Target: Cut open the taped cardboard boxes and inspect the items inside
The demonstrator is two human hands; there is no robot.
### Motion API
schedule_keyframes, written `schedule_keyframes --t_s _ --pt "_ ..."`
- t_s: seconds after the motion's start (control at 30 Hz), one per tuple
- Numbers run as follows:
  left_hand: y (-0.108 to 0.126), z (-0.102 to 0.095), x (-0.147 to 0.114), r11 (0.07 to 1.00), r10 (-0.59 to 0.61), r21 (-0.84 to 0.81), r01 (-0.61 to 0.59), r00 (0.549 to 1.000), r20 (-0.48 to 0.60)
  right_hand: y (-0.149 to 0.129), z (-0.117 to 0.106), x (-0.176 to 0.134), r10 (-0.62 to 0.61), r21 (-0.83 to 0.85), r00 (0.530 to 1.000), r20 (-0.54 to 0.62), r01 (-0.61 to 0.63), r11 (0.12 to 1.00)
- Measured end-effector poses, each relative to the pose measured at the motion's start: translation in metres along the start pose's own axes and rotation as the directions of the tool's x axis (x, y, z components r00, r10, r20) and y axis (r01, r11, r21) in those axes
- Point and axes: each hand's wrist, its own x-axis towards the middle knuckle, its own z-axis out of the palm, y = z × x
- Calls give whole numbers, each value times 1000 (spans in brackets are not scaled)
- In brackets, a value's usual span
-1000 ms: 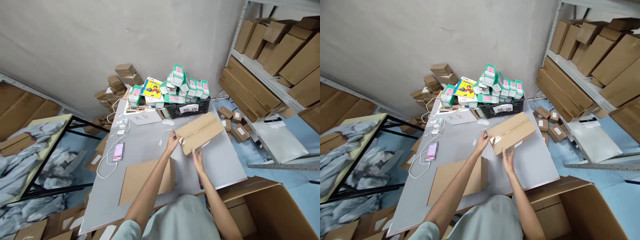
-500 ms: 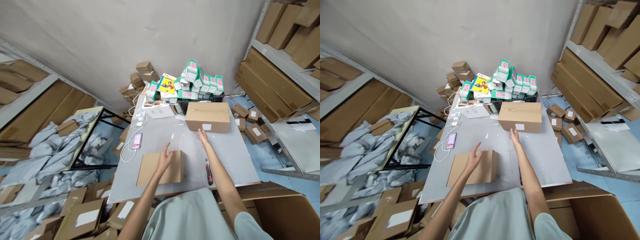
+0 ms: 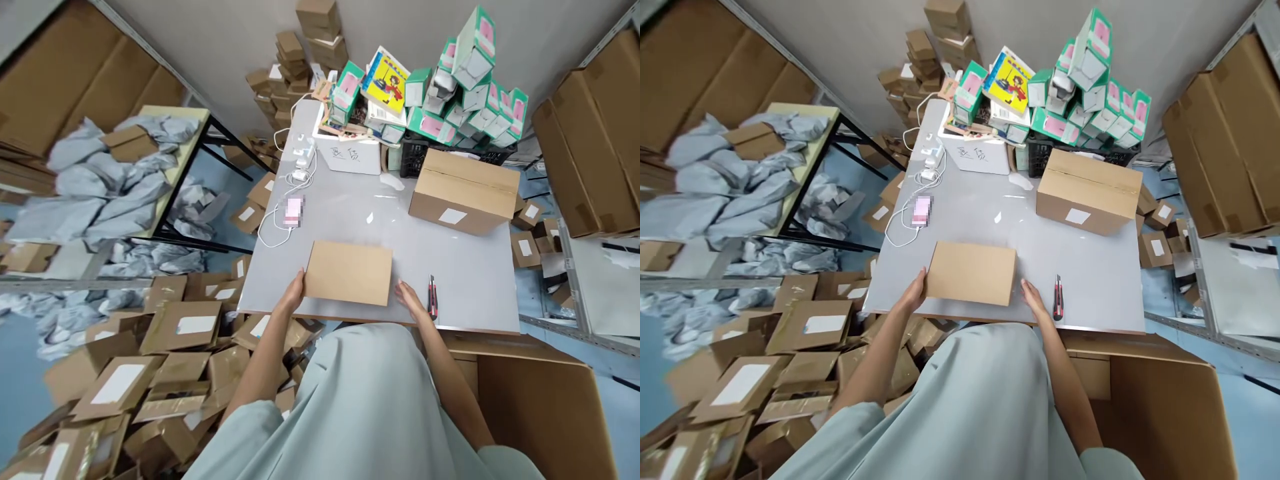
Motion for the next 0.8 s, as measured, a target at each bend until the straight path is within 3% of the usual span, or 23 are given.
schedule_keyframes --t_s 0.13,0.27,0.53,0.8 --pt "-12 2 15 984 -73 -151 95 986 149 -12 25 1 -46 -30 998 48 48 998" --pt "-24 2 12 967 -32 -236 91 970 242 -17 54 -10 -96 -28 995 11 96 995" --pt "-31 -24 -7 959 94 -283 -6 950 297 -27 73 -49 -190 -47 952 -240 184 982" --pt "-20 -54 -22 958 253 -204 -201 927 275 -48 86 -103 -331 -232 905 -266 273 934"
